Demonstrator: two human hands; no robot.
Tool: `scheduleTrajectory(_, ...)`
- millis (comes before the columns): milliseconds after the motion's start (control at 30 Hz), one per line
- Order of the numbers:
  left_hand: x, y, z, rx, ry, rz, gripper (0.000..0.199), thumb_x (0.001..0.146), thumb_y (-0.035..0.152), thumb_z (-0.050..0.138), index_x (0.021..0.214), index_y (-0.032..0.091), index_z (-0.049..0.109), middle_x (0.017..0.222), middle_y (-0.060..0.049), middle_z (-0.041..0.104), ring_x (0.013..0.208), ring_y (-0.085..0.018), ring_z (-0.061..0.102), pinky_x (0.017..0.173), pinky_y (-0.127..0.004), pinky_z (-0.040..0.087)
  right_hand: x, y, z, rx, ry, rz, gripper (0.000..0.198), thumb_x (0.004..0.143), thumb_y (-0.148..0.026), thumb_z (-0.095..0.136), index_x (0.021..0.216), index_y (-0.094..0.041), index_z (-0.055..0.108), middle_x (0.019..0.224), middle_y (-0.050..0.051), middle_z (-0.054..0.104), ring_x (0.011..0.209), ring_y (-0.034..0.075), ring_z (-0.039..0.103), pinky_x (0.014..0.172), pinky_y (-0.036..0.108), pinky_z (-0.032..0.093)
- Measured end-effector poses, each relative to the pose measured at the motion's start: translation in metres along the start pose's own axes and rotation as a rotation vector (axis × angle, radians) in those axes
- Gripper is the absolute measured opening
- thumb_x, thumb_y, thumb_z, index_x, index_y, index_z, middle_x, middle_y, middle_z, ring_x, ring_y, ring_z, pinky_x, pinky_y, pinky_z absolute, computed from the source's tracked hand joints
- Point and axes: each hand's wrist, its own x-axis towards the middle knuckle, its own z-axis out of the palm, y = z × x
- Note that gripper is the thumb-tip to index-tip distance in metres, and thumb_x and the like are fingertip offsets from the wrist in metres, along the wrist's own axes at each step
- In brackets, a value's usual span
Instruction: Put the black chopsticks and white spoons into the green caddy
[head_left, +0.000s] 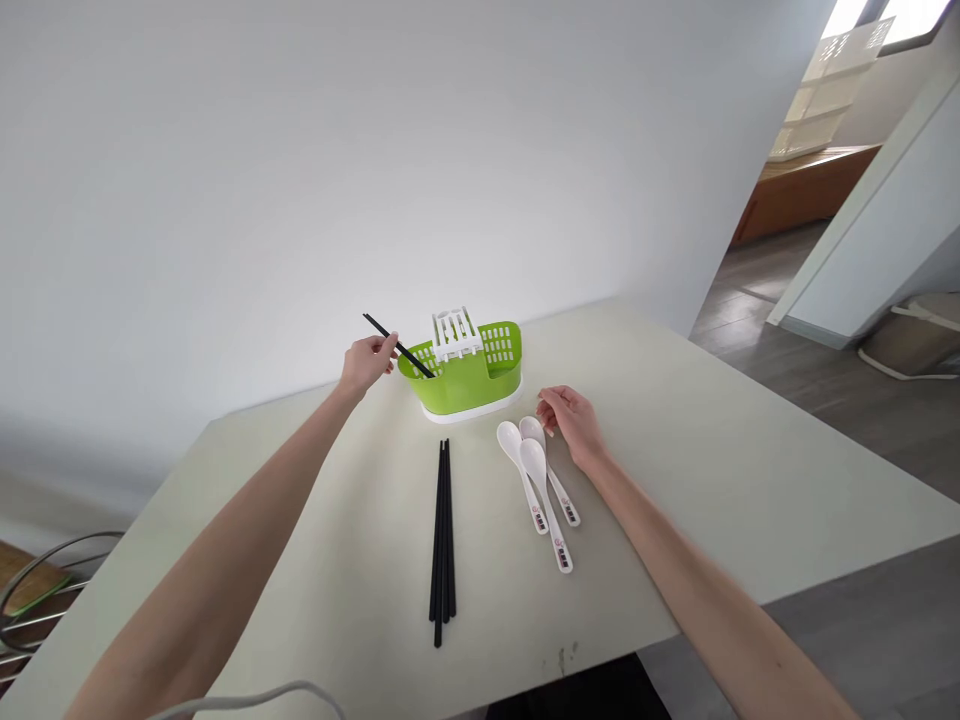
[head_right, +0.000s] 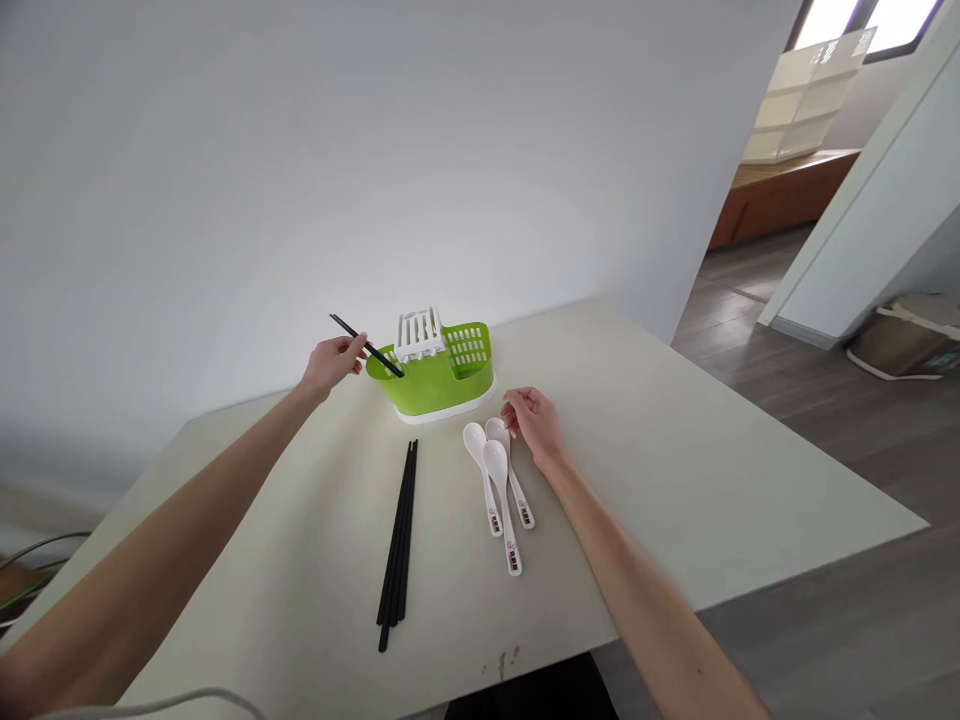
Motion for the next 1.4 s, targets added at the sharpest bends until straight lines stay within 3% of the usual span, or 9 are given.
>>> scheduleTrajectory(300, -0.026, -0.017, -0.006, -0.061, -0.016, 0.008, 0.047, 0.089, 0.064, 0.068, 0.096, 0.018, 0.073, 0.090, -0.008, 0.076, 0.058, -0.014, 0.062, 0.065, -0.030, 0.053, -0.002, 0.002, -0.001, -0.004, -0.005, -0.007, 0.025, 0.077, -0.043, 0.079, 0.080, -0.021, 0.067, 0.067, 0.000, 0.068, 0.053, 0.011, 0.055, 0.044, 0.024, 0.042)
scheduleTrajectory(500, -0.057, -0.040, -0.002, -0.144, -0.069, 0.116, 0.050, 0.090, 0.067, 0.066, 0.106, 0.019, 0.065, 0.085, -0.004, 0.069, 0.056, -0.012, 0.060, 0.058, -0.028, 0.048, -0.002, 0.004, -0.002, -0.011, -0.011, -0.008, 0.025, 0.078, -0.043, 0.079, 0.079, -0.021, 0.067, 0.067, 0.000, 0.068, 0.054, 0.011, 0.054, 0.044, 0.024, 0.041)
scheduleTrajectory(633, -0.092, -0.053, 0.006, -0.149, -0.223, 0.119, 0.050, 0.087, 0.068, 0.067, 0.102, 0.020, 0.061, 0.086, -0.002, 0.064, 0.058, -0.012, 0.059, 0.056, -0.027, 0.046, -0.003, 0.003, -0.002, -0.022, -0.013, -0.009, 0.027, 0.077, -0.044, 0.080, 0.078, -0.021, 0.067, 0.066, 0.000, 0.068, 0.053, 0.011, 0.054, 0.044, 0.024, 0.041)
scheduleTrajectory(800, -0.136, -0.052, 0.016, -0.020, -0.530, 0.068, 0.049, 0.089, 0.068, 0.063, 0.094, 0.020, 0.062, 0.086, -0.002, 0.063, 0.066, -0.015, 0.057, 0.061, -0.028, 0.046, -0.004, 0.004, -0.002, -0.040, -0.018, -0.011, 0.027, 0.077, -0.045, 0.080, 0.077, -0.022, 0.067, 0.066, 0.000, 0.068, 0.054, 0.011, 0.055, 0.044, 0.024, 0.042)
scheduleTrajectory(900, -0.156, -0.052, 0.019, 0.034, -0.612, 0.092, 0.044, 0.093, 0.065, 0.060, 0.095, 0.021, 0.062, 0.083, -0.001, 0.062, 0.071, -0.016, 0.054, 0.065, -0.029, 0.044, -0.003, 0.006, -0.003, -0.043, -0.022, -0.018, 0.028, 0.077, -0.047, 0.081, 0.078, -0.022, 0.067, 0.066, 0.000, 0.068, 0.053, 0.011, 0.055, 0.044, 0.024, 0.042)
scheduleTrajectory(1400, -0.184, -0.060, 0.025, 0.097, -0.553, 0.181, 0.025, 0.093, 0.047, 0.060, 0.094, 0.023, 0.056, 0.086, 0.000, 0.061, 0.075, -0.017, 0.053, 0.068, -0.030, 0.045, -0.004, 0.007, -0.003, -0.061, -0.028, -0.036, 0.030, 0.078, -0.048, 0.079, 0.077, -0.022, 0.065, 0.064, -0.001, 0.067, 0.052, 0.011, 0.055, 0.043, 0.024, 0.041)
